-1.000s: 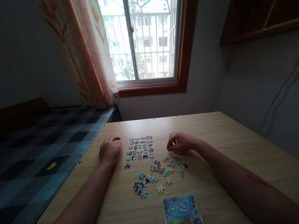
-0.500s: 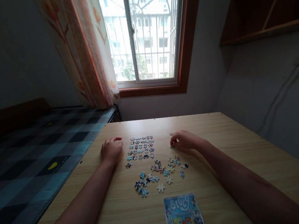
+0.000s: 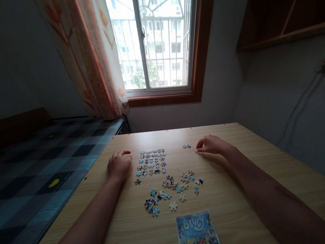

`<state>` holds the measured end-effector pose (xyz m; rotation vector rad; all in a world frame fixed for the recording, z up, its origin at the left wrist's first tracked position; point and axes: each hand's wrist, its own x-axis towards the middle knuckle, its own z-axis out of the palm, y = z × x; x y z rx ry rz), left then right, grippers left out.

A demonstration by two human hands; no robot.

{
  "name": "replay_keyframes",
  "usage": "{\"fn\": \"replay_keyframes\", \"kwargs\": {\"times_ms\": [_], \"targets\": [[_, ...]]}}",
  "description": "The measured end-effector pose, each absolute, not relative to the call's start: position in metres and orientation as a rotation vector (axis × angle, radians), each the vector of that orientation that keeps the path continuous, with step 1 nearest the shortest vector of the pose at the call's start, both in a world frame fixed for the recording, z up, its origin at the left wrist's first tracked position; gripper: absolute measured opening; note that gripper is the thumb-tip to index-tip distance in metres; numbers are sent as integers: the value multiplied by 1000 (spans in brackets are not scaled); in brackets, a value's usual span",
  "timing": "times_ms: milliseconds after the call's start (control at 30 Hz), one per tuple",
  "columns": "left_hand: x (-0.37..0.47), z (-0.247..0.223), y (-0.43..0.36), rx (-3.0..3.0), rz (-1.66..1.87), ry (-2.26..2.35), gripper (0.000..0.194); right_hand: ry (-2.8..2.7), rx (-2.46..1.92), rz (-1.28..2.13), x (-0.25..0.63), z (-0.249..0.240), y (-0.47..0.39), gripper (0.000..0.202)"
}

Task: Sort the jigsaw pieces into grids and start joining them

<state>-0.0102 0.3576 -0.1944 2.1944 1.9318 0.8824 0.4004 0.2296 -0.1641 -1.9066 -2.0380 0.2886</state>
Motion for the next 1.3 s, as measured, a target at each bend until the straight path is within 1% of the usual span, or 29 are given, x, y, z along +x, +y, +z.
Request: {"fn": "replay_keyframes", "kwargs": {"times_ms": [100,200,467,633,833,1300], "targets": [[-11,-195,358,2191,873,1939,30,-2070,-1867,389,402,-166,228,13],[-11,-194,358,2205,856,1944,31,-2037,-1859,406,403,-173,229,15],[-10,-194,358,2213,835,1964,31,-1774,-1937,177,406,-201,244,20],[-10,-196,360,2211,831,1964,31,-1764,-1841,149,403,-213,249,23],[-10,-195,359,2207,813,1965,30,-1781,-1775,132,403,-216,251,20],[-8,-194,359,2211,786,1984,30,-1783,-1725,117,402,-219,252,20]]}}
